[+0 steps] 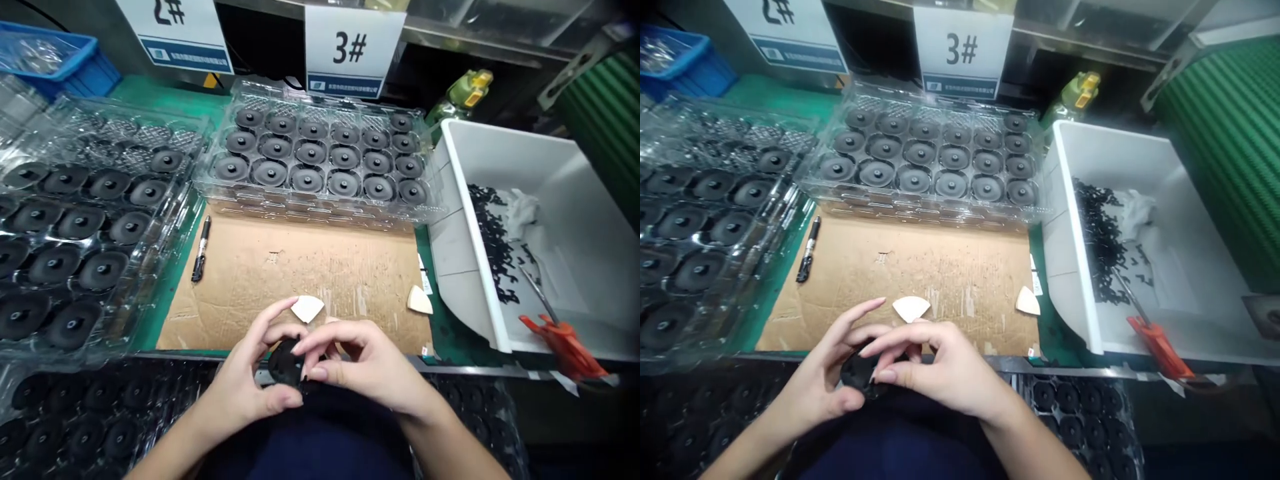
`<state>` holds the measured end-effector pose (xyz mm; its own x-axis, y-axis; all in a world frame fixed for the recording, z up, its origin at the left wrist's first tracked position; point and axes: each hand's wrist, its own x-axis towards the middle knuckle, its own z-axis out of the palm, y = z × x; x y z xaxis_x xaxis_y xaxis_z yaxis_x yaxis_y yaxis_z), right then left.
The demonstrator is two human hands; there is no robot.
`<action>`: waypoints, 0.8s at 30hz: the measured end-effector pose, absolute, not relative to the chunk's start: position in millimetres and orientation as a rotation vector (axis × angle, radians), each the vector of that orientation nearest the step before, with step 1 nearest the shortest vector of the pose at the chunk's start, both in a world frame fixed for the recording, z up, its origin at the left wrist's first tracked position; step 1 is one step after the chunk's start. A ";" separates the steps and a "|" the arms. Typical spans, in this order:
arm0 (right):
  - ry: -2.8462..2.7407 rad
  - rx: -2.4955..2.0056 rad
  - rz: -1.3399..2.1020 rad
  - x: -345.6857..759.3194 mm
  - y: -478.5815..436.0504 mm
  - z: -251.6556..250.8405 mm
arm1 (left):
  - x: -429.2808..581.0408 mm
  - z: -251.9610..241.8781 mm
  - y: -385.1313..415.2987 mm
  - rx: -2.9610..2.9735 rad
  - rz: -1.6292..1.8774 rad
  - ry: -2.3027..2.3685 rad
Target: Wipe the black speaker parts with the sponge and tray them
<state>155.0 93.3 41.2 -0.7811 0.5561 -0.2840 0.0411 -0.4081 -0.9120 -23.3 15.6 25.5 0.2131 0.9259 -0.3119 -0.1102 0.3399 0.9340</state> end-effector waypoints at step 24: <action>-1.223 -0.852 2.140 191.1 41.8 35.1 | -6.3 30.5 -11.3 1.225 0.924 1.139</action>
